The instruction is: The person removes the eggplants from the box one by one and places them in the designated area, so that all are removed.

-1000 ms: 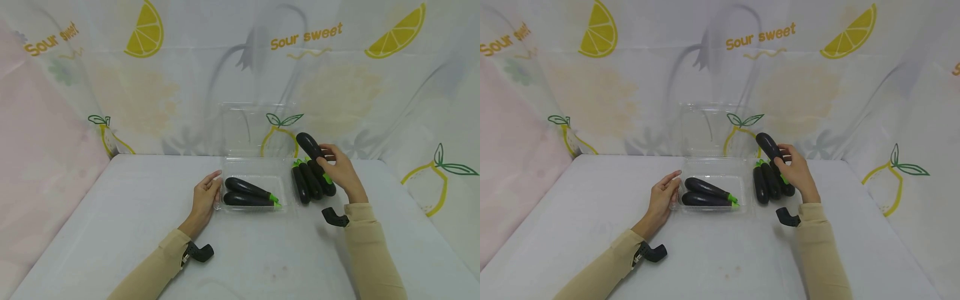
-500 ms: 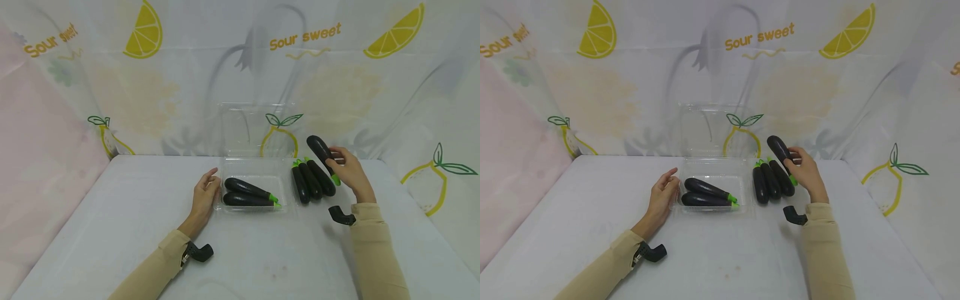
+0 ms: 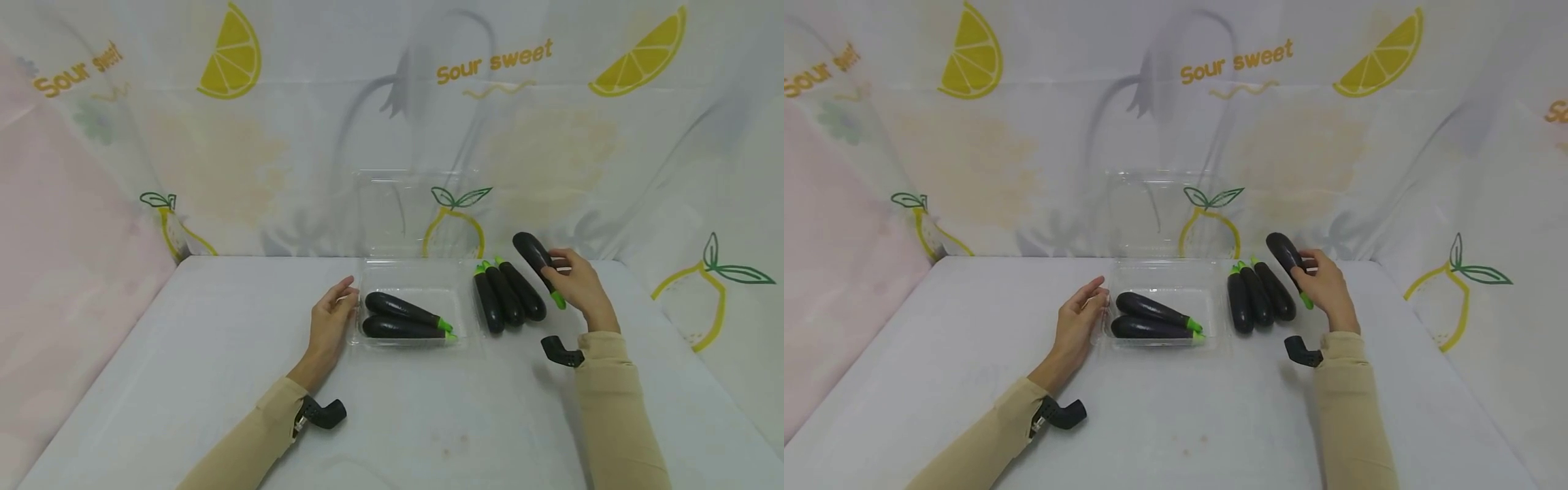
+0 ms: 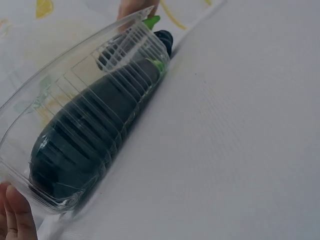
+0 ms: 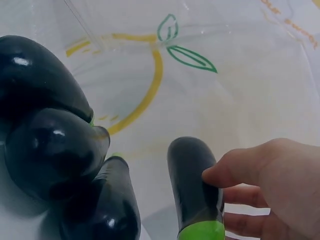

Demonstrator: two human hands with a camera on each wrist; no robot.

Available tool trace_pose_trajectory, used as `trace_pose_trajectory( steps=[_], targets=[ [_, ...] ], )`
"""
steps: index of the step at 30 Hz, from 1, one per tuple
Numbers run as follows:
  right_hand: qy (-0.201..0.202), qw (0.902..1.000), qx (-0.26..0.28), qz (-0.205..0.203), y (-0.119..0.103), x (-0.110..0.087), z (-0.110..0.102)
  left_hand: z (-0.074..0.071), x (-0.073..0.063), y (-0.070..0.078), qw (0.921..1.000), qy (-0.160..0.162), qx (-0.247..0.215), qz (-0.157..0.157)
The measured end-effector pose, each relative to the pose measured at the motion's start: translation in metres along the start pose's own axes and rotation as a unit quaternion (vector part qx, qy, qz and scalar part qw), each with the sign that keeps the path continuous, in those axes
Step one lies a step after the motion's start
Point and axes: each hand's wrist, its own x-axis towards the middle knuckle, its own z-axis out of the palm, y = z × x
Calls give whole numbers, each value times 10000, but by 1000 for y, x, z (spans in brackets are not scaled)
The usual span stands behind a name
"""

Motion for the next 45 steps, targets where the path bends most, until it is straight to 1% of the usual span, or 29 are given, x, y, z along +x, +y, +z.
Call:
trace_pose_trajectory(
  steps=[6,10,14,20,24,30,36,41,45],
  targets=[
    [-176,9998,-90,70,4,0,1,-1,3,-2,9974,-80,-670,-251],
    [-255,9996,-59,143,7,1,1,-1,3,-3,9953,-105,-906,-313],
    [-333,9992,-138,161,10,2,2,-2,3,-2,9939,-134,-1027,-370],
    [-458,9985,-229,212,14,3,3,-3,5,-2,9929,-183,-1093,-434],
    [-489,9976,-397,273,18,3,4,-3,5,-2,9930,-202,-1078,-440],
    [-641,9949,-682,385,22,3,4,-3,4,-2,9924,-272,-1122,-428],
    [-690,9948,-667,348,24,4,4,-3,3,-2,9916,-268,-1203,-402],
    [-749,9938,-708,421,26,4,5,-3,3,-2,9924,-312,-1129,-389],
    [-771,9936,-696,449,28,4,7,-3,3,-1,9919,-370,-1160,-362]
  ],
)
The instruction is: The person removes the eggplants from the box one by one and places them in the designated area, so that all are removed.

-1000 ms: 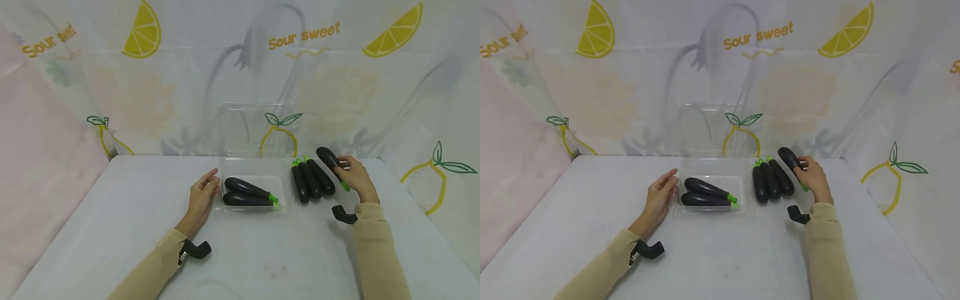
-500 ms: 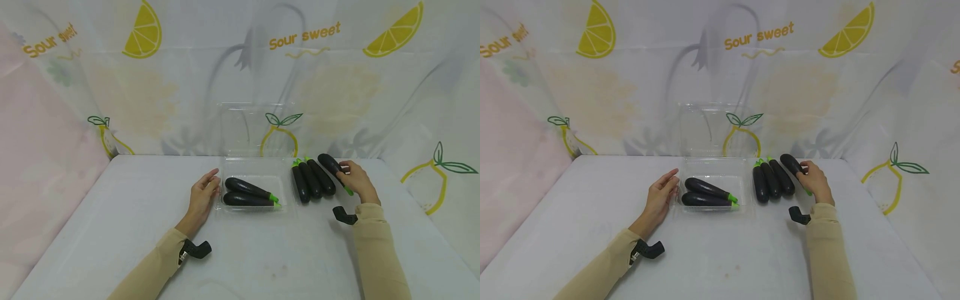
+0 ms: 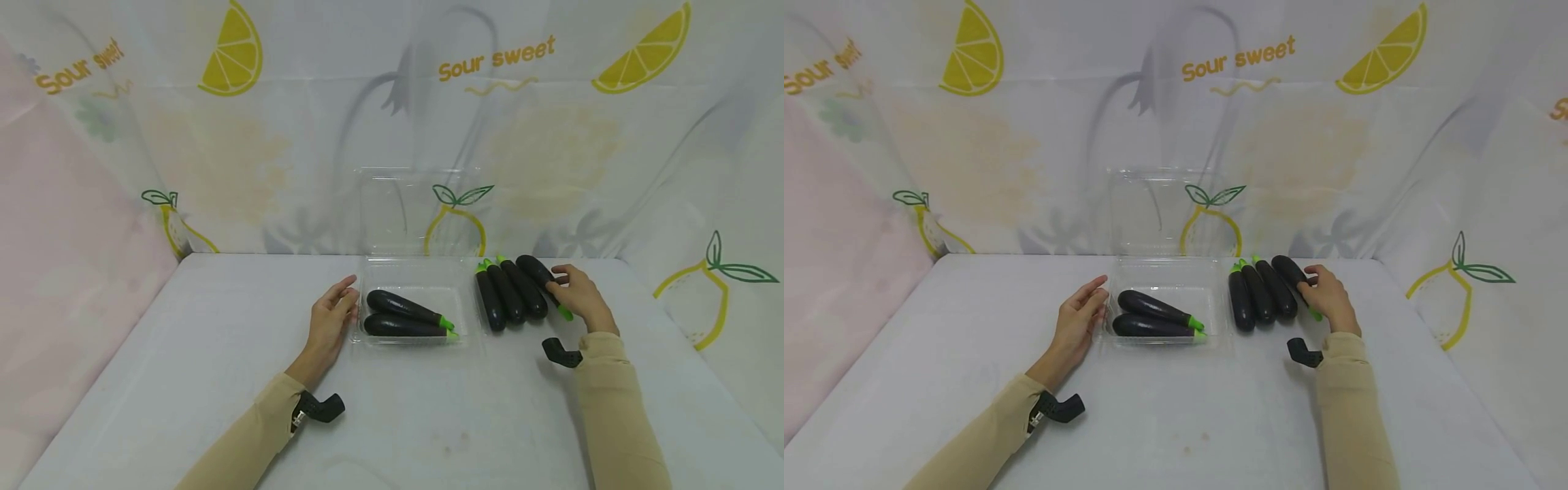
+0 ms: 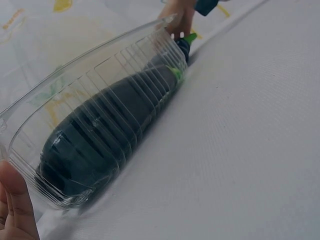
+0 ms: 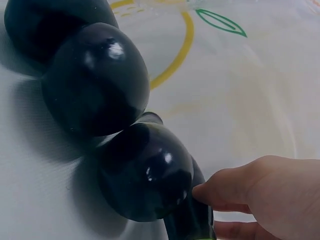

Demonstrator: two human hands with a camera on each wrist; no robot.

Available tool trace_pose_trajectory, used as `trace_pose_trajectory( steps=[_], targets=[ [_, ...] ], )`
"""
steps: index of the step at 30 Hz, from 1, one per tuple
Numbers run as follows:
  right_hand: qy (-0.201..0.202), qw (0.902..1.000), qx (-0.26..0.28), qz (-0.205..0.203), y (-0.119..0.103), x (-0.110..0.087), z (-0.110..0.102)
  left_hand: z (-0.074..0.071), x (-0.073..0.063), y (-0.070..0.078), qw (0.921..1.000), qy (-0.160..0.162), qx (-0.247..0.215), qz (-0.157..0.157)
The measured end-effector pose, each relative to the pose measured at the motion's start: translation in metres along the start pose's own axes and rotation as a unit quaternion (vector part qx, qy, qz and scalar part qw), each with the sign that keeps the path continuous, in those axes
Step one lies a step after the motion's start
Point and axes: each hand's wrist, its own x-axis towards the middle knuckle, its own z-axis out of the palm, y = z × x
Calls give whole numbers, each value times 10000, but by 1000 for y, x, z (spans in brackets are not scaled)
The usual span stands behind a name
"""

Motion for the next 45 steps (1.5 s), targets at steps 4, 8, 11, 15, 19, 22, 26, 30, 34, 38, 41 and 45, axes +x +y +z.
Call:
trace_pose_trajectory(
  steps=[4,8,11,15,19,22,26,30,34,38,41,45],
  targets=[
    [-30,10000,38,-2,1,1,2,0,0,0,10000,-17,-2,-10],
    [-35,10000,35,-45,0,0,3,-1,-1,0,10000,0,19,-73],
    [-68,10000,42,-45,-1,0,2,-1,0,0,10000,-17,6,-91],
    [-120,9999,47,-17,-1,0,3,-2,0,1,10000,-41,-19,-83],
    [-117,9999,35,-37,0,1,3,-1,0,1,10000,-66,-22,-69],
    [-108,9999,40,-36,0,1,4,-2,0,1,10000,-75,-18,-63],
    [-119,9999,30,-19,0,1,4,-2,0,1,9999,-90,0,-67],
    [-147,9999,25,-4,1,1,4,-1,1,0,9999,-76,8,-112],
    [-164,9999,47,12,1,1,4,-1,1,0,9998,-45,30,-183],
    [-113,9999,60,-27,1,1,4,-1,0,1,9998,-38,50,-178],
    [-68,9999,126,-67,1,1,4,-1,0,1,9999,-51,54,-148],
    [2,9998,186,-123,1,1,4,-1,0,1,9999,-77,40,-133]
  ],
)
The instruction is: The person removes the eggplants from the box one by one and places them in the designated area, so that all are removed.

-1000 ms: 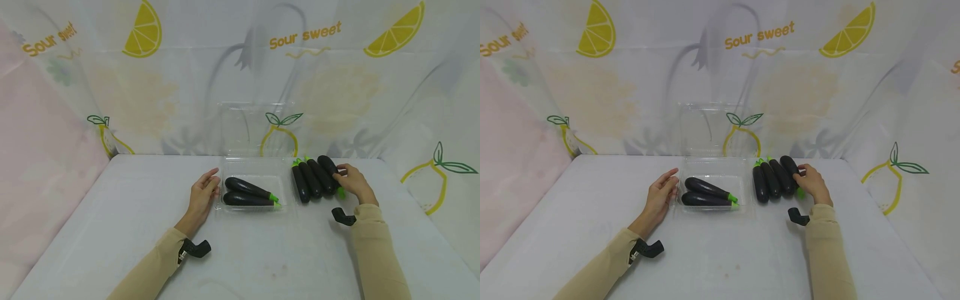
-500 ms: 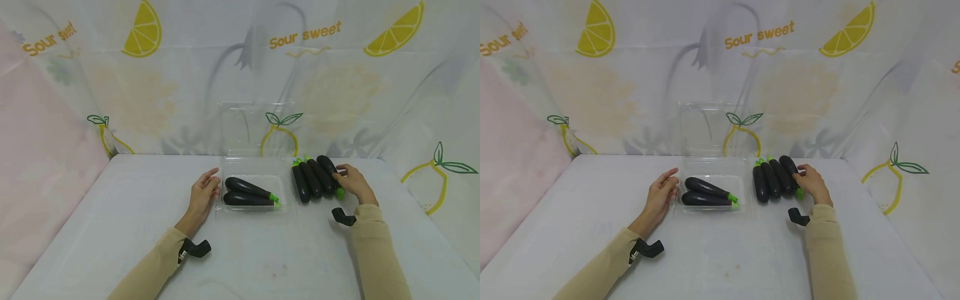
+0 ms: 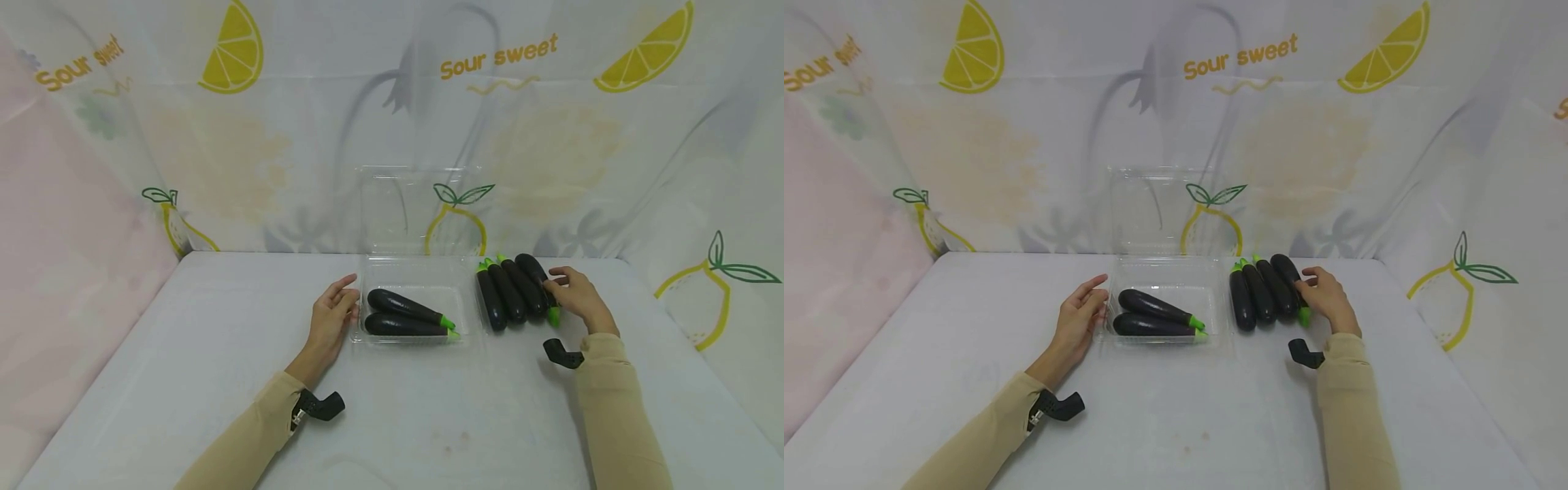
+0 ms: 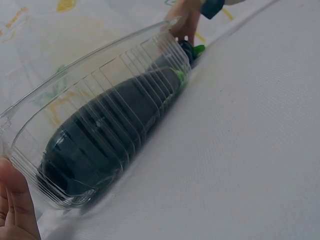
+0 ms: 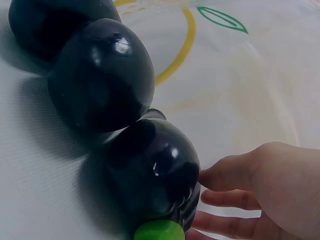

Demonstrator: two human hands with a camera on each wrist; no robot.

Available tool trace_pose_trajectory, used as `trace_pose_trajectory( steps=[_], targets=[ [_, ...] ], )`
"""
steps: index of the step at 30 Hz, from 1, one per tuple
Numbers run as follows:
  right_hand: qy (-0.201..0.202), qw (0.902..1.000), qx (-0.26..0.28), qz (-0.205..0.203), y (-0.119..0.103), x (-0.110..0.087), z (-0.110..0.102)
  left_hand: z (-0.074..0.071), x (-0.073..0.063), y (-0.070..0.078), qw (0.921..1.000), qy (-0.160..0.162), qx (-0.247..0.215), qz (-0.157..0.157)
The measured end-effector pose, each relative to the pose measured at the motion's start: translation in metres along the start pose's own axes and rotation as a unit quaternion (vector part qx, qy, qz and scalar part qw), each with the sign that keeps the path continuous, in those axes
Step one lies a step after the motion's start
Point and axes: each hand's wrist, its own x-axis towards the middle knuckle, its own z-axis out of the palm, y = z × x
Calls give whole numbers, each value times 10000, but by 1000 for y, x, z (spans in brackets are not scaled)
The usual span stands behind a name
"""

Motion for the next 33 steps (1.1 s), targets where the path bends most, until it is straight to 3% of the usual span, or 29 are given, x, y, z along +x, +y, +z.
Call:
trace_pose_trajectory(
  steps=[16,24,33],
  targets=[
    [722,9969,193,-246,-15,-7,-8,0,-1,0,10000,-37,18,44],
    [941,9907,765,-622,-33,-10,-8,0,-1,0,10000,-53,-8,63],
    [477,9888,903,-1087,-55,-12,1,0,-2,0,9999,-64,-18,98]
  ],
)
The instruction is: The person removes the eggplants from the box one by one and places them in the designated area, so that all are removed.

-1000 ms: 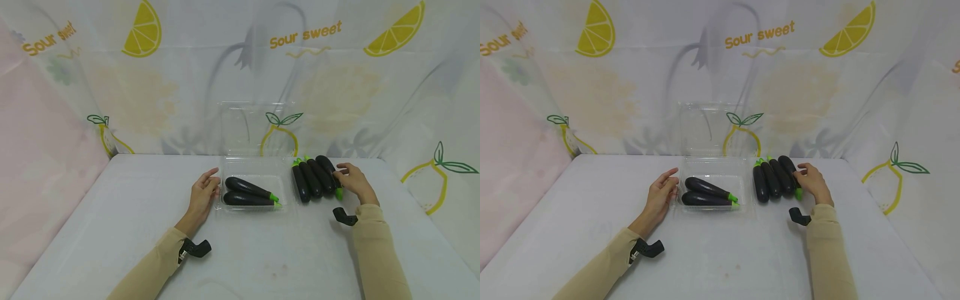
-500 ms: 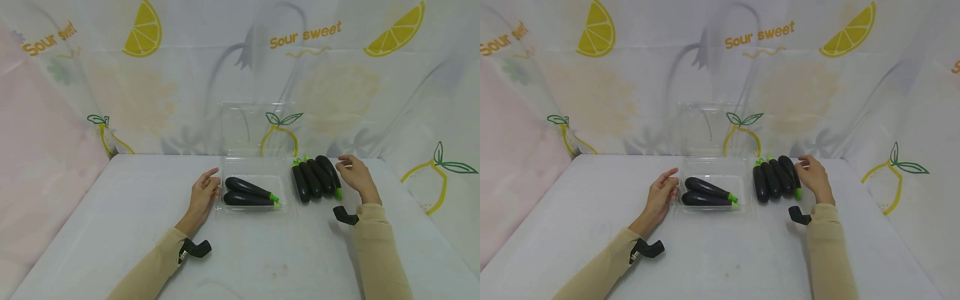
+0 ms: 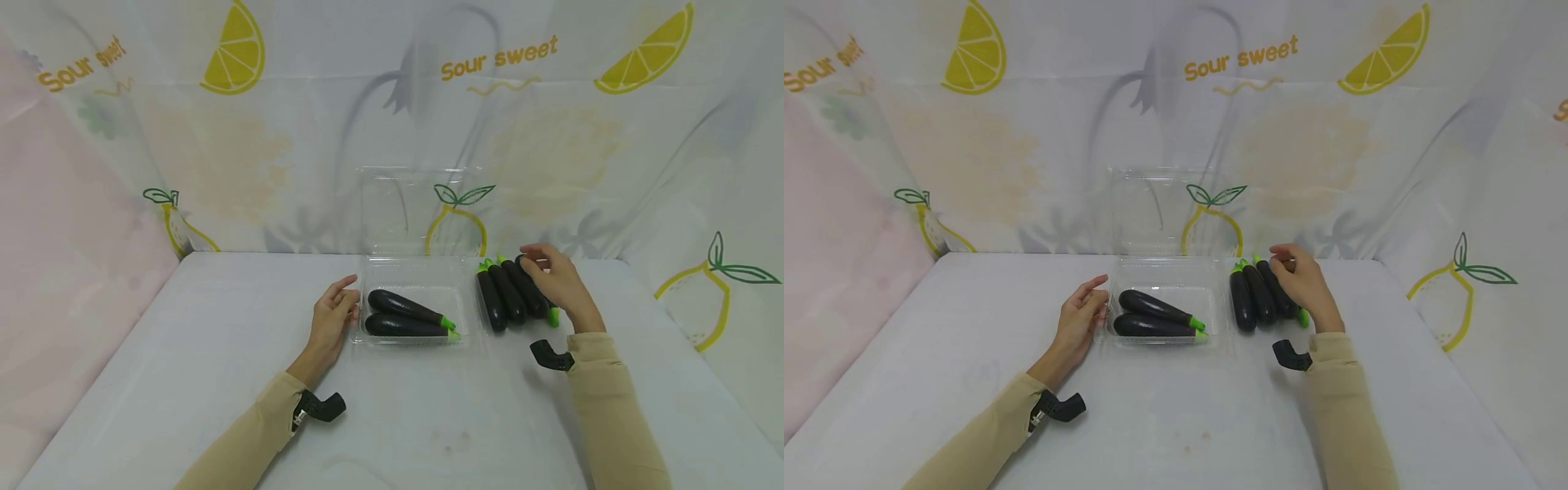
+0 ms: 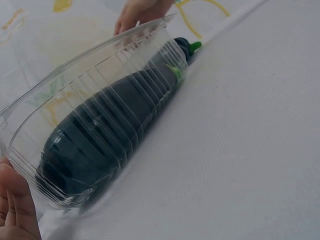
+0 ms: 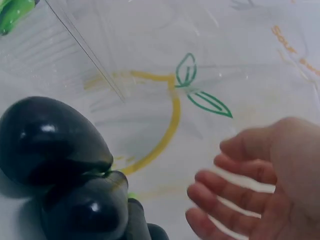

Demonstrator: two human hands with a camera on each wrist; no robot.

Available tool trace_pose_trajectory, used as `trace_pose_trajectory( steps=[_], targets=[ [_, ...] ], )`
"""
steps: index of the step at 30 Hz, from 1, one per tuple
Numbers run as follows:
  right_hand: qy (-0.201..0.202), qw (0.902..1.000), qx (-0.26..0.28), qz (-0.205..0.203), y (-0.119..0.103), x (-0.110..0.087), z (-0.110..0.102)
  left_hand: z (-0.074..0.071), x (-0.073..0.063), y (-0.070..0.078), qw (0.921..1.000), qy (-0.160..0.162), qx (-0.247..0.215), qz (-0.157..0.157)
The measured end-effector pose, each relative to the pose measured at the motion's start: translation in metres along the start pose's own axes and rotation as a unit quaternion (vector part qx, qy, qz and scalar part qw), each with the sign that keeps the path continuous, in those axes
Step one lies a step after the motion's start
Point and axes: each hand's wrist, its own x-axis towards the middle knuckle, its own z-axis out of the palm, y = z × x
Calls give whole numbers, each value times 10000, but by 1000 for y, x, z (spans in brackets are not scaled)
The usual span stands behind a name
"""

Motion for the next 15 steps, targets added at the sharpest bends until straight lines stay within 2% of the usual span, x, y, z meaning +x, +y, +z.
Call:
trace_pose_trajectory(
  steps=[5,15],
  targets=[
    [-355,9985,299,-297,-3,2,9,-1,0,0,9999,-78,111,19],
    [-1115,9874,320,-1078,-10,6,28,0,0,0,9997,-35,229,76]
  ],
)
